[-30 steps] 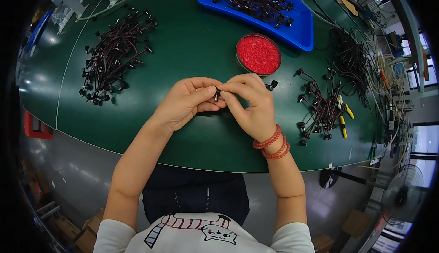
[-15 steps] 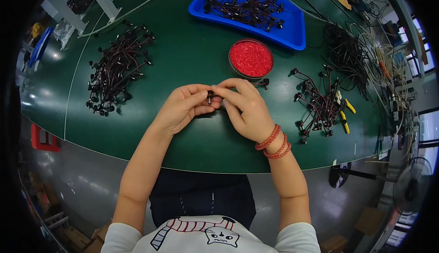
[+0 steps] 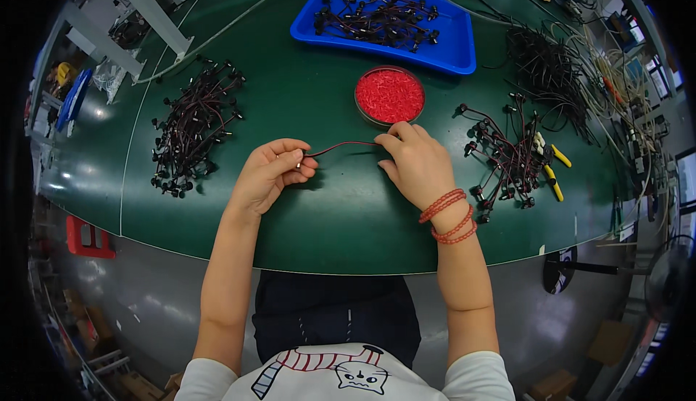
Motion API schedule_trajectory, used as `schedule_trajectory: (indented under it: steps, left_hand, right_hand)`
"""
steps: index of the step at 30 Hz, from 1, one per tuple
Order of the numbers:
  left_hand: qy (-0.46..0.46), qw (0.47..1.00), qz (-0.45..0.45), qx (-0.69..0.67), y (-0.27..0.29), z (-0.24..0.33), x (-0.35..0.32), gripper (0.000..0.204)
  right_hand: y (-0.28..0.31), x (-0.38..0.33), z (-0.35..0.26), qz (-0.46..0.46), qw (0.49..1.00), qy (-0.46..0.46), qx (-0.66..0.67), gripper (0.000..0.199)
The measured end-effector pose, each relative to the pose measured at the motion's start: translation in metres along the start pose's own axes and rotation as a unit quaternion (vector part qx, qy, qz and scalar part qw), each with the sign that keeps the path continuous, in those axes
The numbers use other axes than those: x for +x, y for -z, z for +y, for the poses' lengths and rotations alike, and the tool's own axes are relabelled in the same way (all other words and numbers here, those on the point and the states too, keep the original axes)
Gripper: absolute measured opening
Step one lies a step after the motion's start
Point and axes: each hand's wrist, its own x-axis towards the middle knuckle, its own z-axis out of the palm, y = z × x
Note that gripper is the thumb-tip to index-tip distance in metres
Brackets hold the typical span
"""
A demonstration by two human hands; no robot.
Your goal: Manually assembling connectors onto electronic wires at a factory workbench.
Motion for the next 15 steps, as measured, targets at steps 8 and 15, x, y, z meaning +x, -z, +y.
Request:
schedule_trajectory:
  steps: [8,15]
  left_hand:
    - [-0.251,0.776,0.180,0.550,0.010,0.004,-0.021,0.021]
    - [-0.088,0.949,-0.018,0.301,-0.043,-0.016,-0.018,0.028]
  right_hand:
    - [-0.021,0.005,0.007,-0.009,0.992,0.033,0.118,0.020]
    - [-0.027,0.012,-0.015,-0.030,0.859,-0.176,0.479,0.014]
